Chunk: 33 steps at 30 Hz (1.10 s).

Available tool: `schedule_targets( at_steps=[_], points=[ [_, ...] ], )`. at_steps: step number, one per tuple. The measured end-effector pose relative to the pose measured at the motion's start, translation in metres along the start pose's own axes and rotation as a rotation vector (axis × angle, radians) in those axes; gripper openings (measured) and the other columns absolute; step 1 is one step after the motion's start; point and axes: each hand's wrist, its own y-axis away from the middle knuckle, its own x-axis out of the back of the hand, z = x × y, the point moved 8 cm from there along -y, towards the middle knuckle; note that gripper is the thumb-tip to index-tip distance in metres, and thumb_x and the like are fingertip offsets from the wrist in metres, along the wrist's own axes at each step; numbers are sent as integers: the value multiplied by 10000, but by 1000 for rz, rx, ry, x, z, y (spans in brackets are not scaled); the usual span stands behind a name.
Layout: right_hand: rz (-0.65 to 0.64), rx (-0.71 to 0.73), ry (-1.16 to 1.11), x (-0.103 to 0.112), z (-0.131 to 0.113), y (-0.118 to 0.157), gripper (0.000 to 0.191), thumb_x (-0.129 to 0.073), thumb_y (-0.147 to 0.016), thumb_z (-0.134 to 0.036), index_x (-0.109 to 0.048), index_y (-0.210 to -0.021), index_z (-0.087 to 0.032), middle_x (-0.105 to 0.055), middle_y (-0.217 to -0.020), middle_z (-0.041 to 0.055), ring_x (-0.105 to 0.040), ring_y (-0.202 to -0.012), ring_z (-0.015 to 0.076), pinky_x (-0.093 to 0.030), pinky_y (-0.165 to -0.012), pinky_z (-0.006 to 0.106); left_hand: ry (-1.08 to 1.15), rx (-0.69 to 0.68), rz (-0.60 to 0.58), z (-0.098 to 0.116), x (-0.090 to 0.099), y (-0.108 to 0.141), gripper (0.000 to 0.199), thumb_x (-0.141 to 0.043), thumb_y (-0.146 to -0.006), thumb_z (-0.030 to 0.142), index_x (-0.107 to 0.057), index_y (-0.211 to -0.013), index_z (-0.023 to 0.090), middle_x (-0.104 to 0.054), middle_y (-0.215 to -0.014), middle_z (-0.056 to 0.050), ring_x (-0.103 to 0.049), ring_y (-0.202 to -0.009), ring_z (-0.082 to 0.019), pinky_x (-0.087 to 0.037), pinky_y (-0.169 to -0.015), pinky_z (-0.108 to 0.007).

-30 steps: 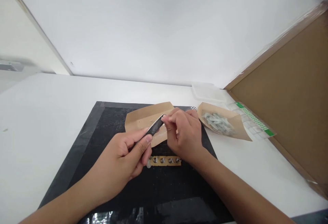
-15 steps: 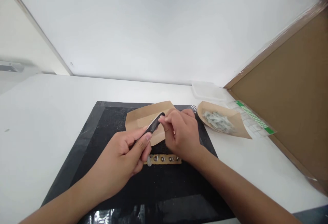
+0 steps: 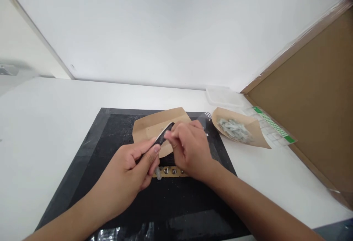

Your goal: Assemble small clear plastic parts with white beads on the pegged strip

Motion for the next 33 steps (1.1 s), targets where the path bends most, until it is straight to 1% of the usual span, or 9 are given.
schedule_targets(
  at_steps=[8, 11, 15, 18, 21, 24, 28, 31, 33],
  points=[
    [-36, 37, -1, -3, -6, 0, 284, -536, -1045, -174, -423, -791, -232, -599, -681, -37, -514, -610, 126, -316, -708, 349, -8, 9, -4, -2, 1, -1, 535, -502, -1054, 556, -459, -672, 185, -374, -539, 74, -332, -439, -52, -243, -424, -168],
    [40, -27, 33, 4, -2, -1, 281, -547, -1053, -179, -433, -801, -228, -617, -702, -34, -516, -600, 121, -320, -725, 353, -29, -10, 9, -1, 1, -1, 532, -498, -1058, 548, -468, -674, 182, -378, -549, 72, -337, -448, -54, -253, -430, -168],
    [-27, 54, -26, 0, -9, -1, 304, -535, -1049, -171, -401, -783, -233, -584, -673, -40, -519, -605, 125, -309, -696, 349, -34, -29, 25, 3, 1, 0, 520, -504, -1057, 532, -471, -674, 183, -380, -557, 72, -341, -452, -54, -271, -435, -168],
    [49, -8, 8, 7, -4, -2, 294, -542, -1054, -174, -423, -791, -230, -609, -691, -39, -490, -581, 113, -314, -711, 351, -33, -28, 12, 4, 0, 1, 526, -497, -1058, 534, -467, -667, 183, -374, -553, 73, -332, -448, -54, -265, -432, -169],
    [-27, 33, -25, 2, -8, -2, 301, -535, -1051, -184, -418, -778, -233, -577, -657, -44, -499, -595, 122, -307, -695, 347, -32, -27, 11, 4, -1, 1, 517, -502, -1053, 538, -476, -676, 185, -398, -578, 66, -347, -453, -57, -266, -429, -174],
    [44, 2, 10, 8, -6, -2, 284, -543, -1051, -170, -437, -793, -227, -606, -686, -39, -518, -605, 117, -312, -716, 353, -47, -30, 12, 3, -1, 1, 517, -489, -1060, 530, -474, -672, 188, -390, -562, 65, -353, -456, -63, -268, -437, -179],
    [-27, 35, -23, 2, -8, -3, 289, -540, -1047, -168, -425, -788, -227, -580, -673, -46, -508, -602, 116, -308, -705, 352, -46, -20, 17, 1, 0, 0, 514, -494, -1055, 532, -474, -673, 190, -393, -570, 64, -352, -455, -65, -264, -436, -183],
    [43, -31, 23, 8, -3, -3, 297, -549, -1052, -174, -430, -785, -226, -580, -673, -46, -492, -590, 114, -323, -724, 354, -62, -19, 15, 1, -1, 1, 509, -487, -1057, 532, -477, -676, 193, -385, -560, 64, -355, -455, -71, -270, -438, -185],
    [-20, -14, -17, 3, -6, -2, 303, -535, -1049, -167, -417, -776, -226, -558, -669, -47, -487, -592, 117, -326, -711, 349, -65, -22, 20, 1, -1, 1, 506, -485, -1054, 533, -473, -677, 195, -388, -564, 63, -353, -454, -72, -266, -432, -187]
  ],
)
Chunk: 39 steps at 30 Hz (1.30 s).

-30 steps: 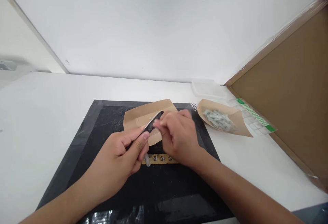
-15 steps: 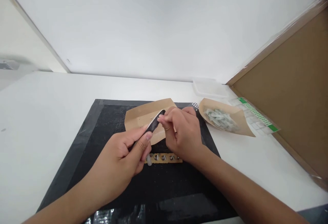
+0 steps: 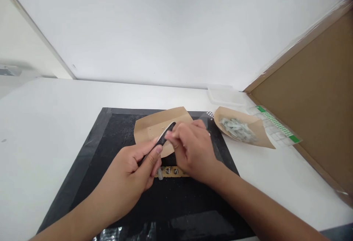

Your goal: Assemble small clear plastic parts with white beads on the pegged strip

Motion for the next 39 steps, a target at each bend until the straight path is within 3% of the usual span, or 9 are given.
schedule_targets(
  at_steps=[7, 14, 18, 25, 30, 32, 35, 37, 39],
  points=[
    [14, -32, -249, 2, 6, 1, 219, -575, -1050, -187, -503, -848, -226, -640, -725, -46, -628, -687, 124, -417, -749, 334, -172, -110, 55, 11, 7, 1, 479, -458, -1073, 471, -497, -683, 198, -445, -567, 52, -405, -491, -87, -322, -475, -190],
    [-10, -473, -778, -15, 36, 14, 190, -641, -1036, -359, -608, -900, -230, -659, -766, -13, -643, -669, 137, -553, -638, 295, -274, -160, 109, 13, 14, 0, 465, -447, -1074, 430, -542, -680, 203, -472, -550, 52, -405, -476, -96, -318, -476, -205],
    [-31, -612, -915, -22, 40, 19, 235, -693, -1005, -420, -625, -893, -225, -665, -722, -21, -640, -622, 126, -561, -616, 278, -297, -178, 100, 13, 11, -1, 480, -423, -1088, 429, -532, -681, 199, -478, -579, 48, -425, -516, -100, -331, -517, -210],
    [-42, -679, -1026, -21, 42, 18, 279, -730, -983, -438, -626, -853, -214, -664, -692, -31, -635, -611, 108, -557, -628, 256, -319, -168, 91, 10, 10, -2, 464, -404, -1100, 423, -535, -713, 203, -497, -612, 48, -437, -547, -107, -332, -536, -215],
    [-9, -695, -1072, -21, 46, 21, 244, -767, -961, -416, -643, -898, -215, -696, -759, -24, -664, -647, 109, -569, -657, 261, -402, -264, 137, 19, 15, 0, 402, -441, -1099, 416, -574, -781, 210, -545, -677, 34, -486, -613, -131, -400, -600, -221],
    [-10, -677, -1072, -19, 46, 20, 216, -761, -970, -391, -648, -913, -215, -708, -788, -20, -676, -669, 104, -571, -679, 257, -434, -292, 159, 22, 17, 0, 380, -428, -1106, 429, -664, -903, 211, -628, -755, 11, -559, -679, -155, -473, -681, -233],
    [-10, -647, -1054, -15, 47, 18, 162, -762, -972, -335, -654, -934, -220, -704, -803, -23, -699, -718, 107, -581, -716, 254, -468, -343, 190, 24, 21, 1, 393, -389, -1121, 409, -714, -1231, 217, -762, -1118, -54, -696, -999, -215, -541, -962, -296],
    [-1, -617, -1036, -11, 46, 18, 129, -772, -961, -290, -661, -945, -226, -690, -817, -28, -716, -751, 112, -590, -736, 255, -500, -400, 219, 24, 24, 1, 409, -396, -1121, 380, -660, -1398, 236, -725, -1356, -69, -674, -1230, -241, -508, -1109, -348],
    [4, -570, -1003, -8, 45, 18, 104, -769, -957, -256, -669, -957, -230, -683, -875, -18, -727, -780, 120, -595, -745, 266, -542, -468, 258, 25, 26, 1, 423, -434, -1111, 358, -615, -1477, 249, -703, -1424, -68, -671, -1283, -237, -521, -1120, -353]
  ],
)
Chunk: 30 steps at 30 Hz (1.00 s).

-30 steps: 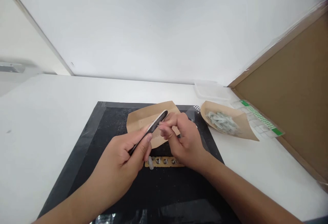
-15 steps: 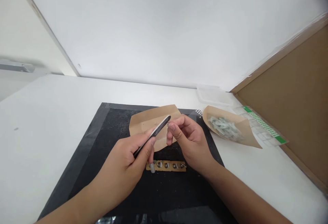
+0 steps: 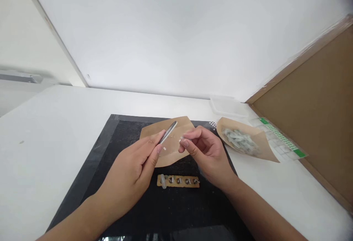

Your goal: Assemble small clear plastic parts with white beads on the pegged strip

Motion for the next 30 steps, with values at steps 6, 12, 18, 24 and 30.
schedule_targets(
  at_steps=[6, 12, 18, 24, 30],
  points=[
    [-23, 210, 363, -3, -13, 6, 100, -731, -944, -174, -664, -971, -243, -692, -992, 28, -700, -867, 173, -565, -726, 321, -10, -83, 12, 5, -1, 0, 458, -589, -1062, 336, -581, -1520, 330, -718, -1417, -15, -704, -1254, -204, -554, -1106, -318],
    [-31, 441, 587, -16, -40, 10, 160, -713, -909, -81, -664, -958, -225, -725, -990, 27, -709, -920, 167, -561, -800, 318, 107, -51, -1, 8, -1, 0, 465, -613, -1056, 308, -581, -1508, 413, -723, -1398, 23, -733, -1172, -178, -599, -1032, -288],
    [-20, 472, 638, -17, -44, 11, 129, -723, -936, -96, -685, -931, -220, -740, -945, 16, -716, -884, 151, -567, -777, 289, 268, 88, -82, 3, -5, 0, 448, -614, -1053, 302, -608, -1480, 439, -782, -932, 67, -710, -596, -65, -615, -661, -162],
    [5, 422, 600, -11, -41, 9, 117, -716, -960, -131, -683, -901, -226, -733, -861, -12, -711, -790, 129, -558, -716, 263, 350, 174, -82, -2, -3, 3, 366, -637, -1036, 317, -698, -1381, 421, -711, -696, 90, -734, -611, -83, -594, -633, -152],
    [-16, 496, 698, -16, -41, 14, 107, -724, -960, -137, -663, -935, -222, -735, -897, 0, -720, -840, 142, -550, -734, 267, 252, 140, -67, -2, -5, 5, 190, -632, -1038, 330, -809, -1104, 337, -748, -750, 77, -728, -679, -103, -550, -660, -208]
  ],
)
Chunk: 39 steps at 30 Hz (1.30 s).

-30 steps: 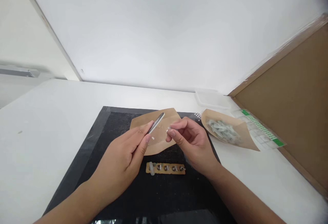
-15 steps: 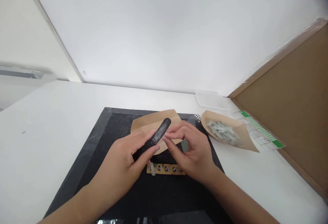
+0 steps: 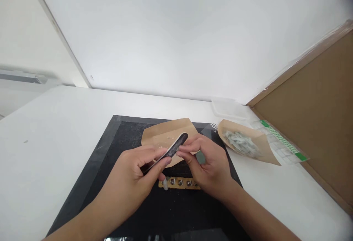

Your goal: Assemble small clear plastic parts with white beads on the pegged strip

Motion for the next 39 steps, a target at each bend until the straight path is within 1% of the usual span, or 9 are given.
schedule_targets(
  at_steps=[6, 10, 14, 20, 23, 28, 32, 36, 39],
  points=[
    [-94, 54, 155, -11, -4, 5, 139, -650, -1002, -132, -574, -921, -215, -713, -839, 5, -680, -779, 149, -511, -706, 287, -19, -34, -11, 3, -1, 1, 325, -611, -1041, 326, -740, -759, 230, -728, -725, 48, -697, -684, -109, -522, -644, -224],
    [-134, 33, 129, -14, -2, 8, 174, -623, -1010, -132, -530, -895, -222, -680, -797, 2, -643, -720, 144, -475, -634, 272, 4, -37, -23, 2, -4, 0, 274, -589, -1054, 324, -775, -868, 245, -731, -779, 34, -696, -675, -105, -521, -590, -200],
    [-27, 95, 160, -9, -9, 6, 206, -629, -998, -105, -519, -876, -229, -672, -803, 2, -638, -730, 147, -493, -672, 288, 4, -79, 15, 7, -3, 0, 233, -566, -1062, 284, -796, -1037, 264, -729, -781, 27, -680, -643, -105, -530, -573, -195],
    [92, 168, 239, -6, -18, 2, 219, -615, -975, -49, -532, -909, -241, -675, -805, 7, -654, -738, 159, -510, -675, 303, -34, -149, 79, 21, 2, 4, 330, -550, -1062, 237, -743, -794, 237, -695, -710, 23, -673, -667, -128, -547, -652, -247],
    [111, 194, 259, -9, -19, 4, 217, -591, -975, -37, -539, -926, -242, -686, -824, 16, -666, -766, 166, -515, -700, 314, -66, -178, 111, 25, 4, 5, 280, -564, -1053, 223, -748, -842, 239, -683, -710, 28, -658, -644, -122, -536, -637, -241],
    [-22, 229, 252, -24, -16, 5, 239, -562, -997, -55, -491, -861, -239, -684, -795, 14, -638, -716, 160, -461, -671, 309, -138, -214, 151, 28, 5, 5, 248, -577, -1033, 175, -758, -873, 231, -618, -657, 37, -614, -585, -102, -502, -594, -208],
    [54, 221, 305, -17, -16, 2, 236, -578, -980, -35, -495, -875, -230, -702, -813, 17, -660, -737, 162, -435, -701, 326, -203, -258, 196, 34, 5, 8, 237, -565, -1040, 155, -742, -890, 206, -618, -706, 27, -617, -616, -88, -486, -615, -197],
    [-26, 242, 271, -24, -17, 3, 222, -557, -993, -46, -496, -882, -228, -701, -808, 6, -646, -719, 140, -417, -688, 324, -294, -304, 226, 39, 4, 13, 207, -561, -1044, 142, -725, -927, 186, -638, -759, 17, -612, -635, -86, -472, -619, -207],
    [29, 229, 342, -21, -16, 3, 225, -565, -991, -57, -491, -872, -233, -719, -807, 0, -651, -710, 138, -398, -694, 341, -335, -313, 241, 38, 4, 15, 189, -559, -1050, 152, -727, -970, 186, -654, -796, 11, -612, -644, -90, -474, -620, -216]
  ],
)
